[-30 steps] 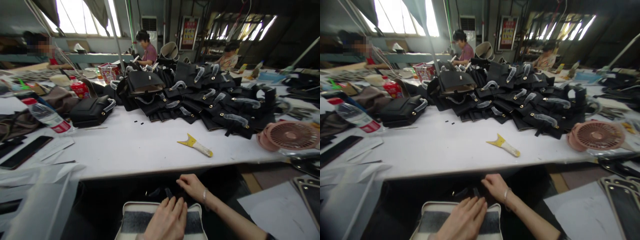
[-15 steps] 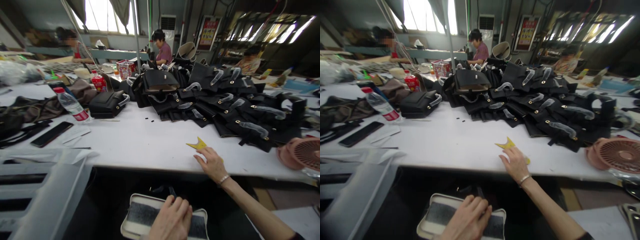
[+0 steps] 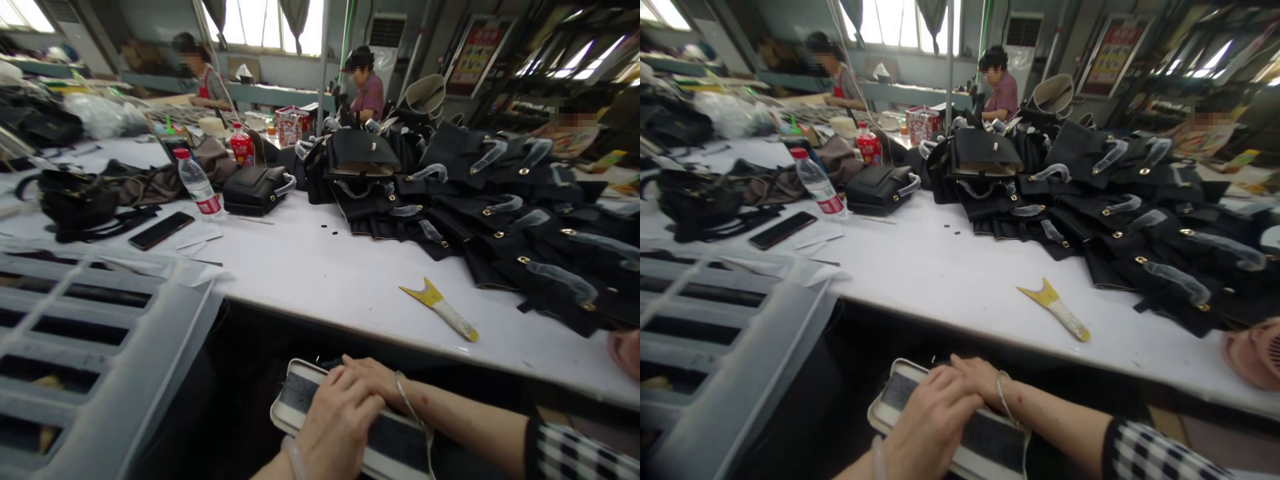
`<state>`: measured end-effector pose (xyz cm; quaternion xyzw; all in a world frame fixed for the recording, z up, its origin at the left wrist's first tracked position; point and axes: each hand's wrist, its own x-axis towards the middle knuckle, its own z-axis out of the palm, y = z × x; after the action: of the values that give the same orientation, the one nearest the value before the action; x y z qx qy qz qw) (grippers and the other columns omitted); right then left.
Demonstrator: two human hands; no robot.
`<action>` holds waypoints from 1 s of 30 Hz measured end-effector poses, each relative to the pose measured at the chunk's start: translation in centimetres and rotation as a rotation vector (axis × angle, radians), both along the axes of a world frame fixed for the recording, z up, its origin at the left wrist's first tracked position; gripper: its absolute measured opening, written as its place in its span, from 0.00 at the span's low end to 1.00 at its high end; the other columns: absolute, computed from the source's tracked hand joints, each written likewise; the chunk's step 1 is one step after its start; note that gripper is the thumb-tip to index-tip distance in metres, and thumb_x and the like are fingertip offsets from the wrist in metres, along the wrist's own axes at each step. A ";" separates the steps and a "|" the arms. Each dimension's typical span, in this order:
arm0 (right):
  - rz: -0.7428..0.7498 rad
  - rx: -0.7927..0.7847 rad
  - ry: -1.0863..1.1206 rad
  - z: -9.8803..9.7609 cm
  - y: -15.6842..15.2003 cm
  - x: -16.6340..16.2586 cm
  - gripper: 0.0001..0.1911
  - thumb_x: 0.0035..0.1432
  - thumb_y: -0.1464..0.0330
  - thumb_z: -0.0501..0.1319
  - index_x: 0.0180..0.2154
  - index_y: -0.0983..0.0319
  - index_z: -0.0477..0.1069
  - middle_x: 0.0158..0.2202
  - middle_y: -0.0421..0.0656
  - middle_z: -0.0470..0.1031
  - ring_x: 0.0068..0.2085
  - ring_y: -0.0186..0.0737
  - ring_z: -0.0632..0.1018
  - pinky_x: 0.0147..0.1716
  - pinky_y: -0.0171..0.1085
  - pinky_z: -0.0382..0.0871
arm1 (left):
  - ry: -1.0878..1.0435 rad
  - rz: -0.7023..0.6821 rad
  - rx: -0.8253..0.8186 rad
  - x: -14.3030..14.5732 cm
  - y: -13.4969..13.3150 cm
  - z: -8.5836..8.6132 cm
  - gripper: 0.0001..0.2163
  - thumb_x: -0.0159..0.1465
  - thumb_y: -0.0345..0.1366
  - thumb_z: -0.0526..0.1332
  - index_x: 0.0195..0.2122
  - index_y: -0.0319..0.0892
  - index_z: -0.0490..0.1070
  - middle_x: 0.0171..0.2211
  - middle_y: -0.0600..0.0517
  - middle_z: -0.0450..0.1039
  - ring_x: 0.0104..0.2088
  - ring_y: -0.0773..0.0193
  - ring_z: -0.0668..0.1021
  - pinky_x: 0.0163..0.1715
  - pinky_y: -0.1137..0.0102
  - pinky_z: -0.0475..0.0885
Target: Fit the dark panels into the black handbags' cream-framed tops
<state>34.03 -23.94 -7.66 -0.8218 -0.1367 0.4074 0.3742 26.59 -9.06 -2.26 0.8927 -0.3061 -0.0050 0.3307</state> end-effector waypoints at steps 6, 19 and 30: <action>0.123 -0.052 -0.120 2.1 0.3 -0.6 0.37 0.69 0.50 0.32 0.36 0.59 0.75 0.37 0.43 0.80 0.41 0.44 0.78 0.42 0.40 0.67 | 0.267 0.324 0.022 1.7 4.7 1.2 0.07 0.54 0.26 0.63 0.32 0.43 0.71 0.34 0.56 0.73 0.40 0.62 0.72 0.45 0.63 0.63; 0.286 -0.302 -0.363 3.2 1.9 -1.6 0.32 0.68 0.56 0.33 0.34 0.58 0.72 0.36 0.48 0.78 0.40 0.48 0.75 0.43 0.45 0.62 | 0.441 0.256 -0.081 2.3 7.4 0.5 0.06 0.56 0.35 0.64 0.35 0.46 0.77 0.36 0.54 0.77 0.40 0.59 0.75 0.42 0.66 0.64; 0.227 -0.279 -0.219 2.5 3.7 -0.9 0.37 0.66 0.49 0.30 0.31 0.58 0.72 0.32 0.47 0.77 0.38 0.48 0.77 0.41 0.42 0.63 | 1.123 0.451 -0.513 5.5 11.8 -8.0 0.21 0.62 0.51 0.60 0.44 0.36 0.76 0.40 0.47 0.79 0.44 0.57 0.78 0.45 0.67 0.69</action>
<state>33.12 -20.26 -5.11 -0.8843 -0.2104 0.3702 0.1916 32.07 2.71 -10.24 0.6894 0.1160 -0.3276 0.6356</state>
